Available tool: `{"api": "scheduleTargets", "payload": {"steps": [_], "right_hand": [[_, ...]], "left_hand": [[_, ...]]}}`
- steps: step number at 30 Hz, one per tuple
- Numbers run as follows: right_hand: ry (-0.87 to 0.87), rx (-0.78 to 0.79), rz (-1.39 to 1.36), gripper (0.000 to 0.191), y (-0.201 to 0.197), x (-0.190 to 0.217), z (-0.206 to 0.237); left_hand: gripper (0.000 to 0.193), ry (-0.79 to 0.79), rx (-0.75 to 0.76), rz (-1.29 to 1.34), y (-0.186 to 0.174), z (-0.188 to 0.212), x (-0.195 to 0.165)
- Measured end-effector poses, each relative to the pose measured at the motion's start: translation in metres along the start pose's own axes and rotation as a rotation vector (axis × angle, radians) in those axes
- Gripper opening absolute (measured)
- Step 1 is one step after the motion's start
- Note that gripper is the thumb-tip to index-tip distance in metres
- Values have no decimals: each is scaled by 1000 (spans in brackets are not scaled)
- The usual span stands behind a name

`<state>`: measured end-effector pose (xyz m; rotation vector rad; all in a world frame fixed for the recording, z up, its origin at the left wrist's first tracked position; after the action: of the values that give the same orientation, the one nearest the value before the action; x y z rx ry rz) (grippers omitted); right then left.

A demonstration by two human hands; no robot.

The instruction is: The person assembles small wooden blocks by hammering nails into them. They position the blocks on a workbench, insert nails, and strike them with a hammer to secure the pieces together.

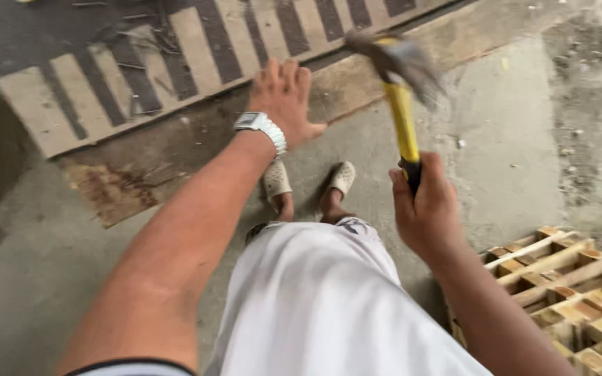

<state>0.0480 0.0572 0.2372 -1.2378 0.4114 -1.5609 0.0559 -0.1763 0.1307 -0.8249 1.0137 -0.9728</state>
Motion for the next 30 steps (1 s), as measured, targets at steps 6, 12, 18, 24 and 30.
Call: {"api": "scheduleTargets", "payload": {"steps": [6, 12, 18, 24, 30], "right_hand": [[-18, 211, 267, 24, 37, -38, -13], [-5, 200, 29, 23, -4, -154, 19], [295, 240, -94, 18, -51, -319, 61], [357, 407, 299, 29, -35, -534, 104], [438, 541, 425, 31, -36, -666, 153]], "left_hand": [[96, -23, -2, 9, 3, 5, -16], [119, -41, -87, 218, -10, 24, -48], [127, -235, -95, 447, 36, 54, -56], [133, -271, -211, 686, 80, 48, -81], [136, -243, -222, 580, 110, 52, -107]]}}
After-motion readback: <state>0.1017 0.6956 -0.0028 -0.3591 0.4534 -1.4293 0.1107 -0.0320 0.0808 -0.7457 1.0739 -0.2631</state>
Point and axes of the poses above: each hand's wrist, its own z-axis away from the middle knuckle, its own y-axis out of the palm, x = y × z, the point moved 8 cm from there along -z, towards the middle knuckle, and after that the axes turned 2 degrees about z, right-handed, at the moved point
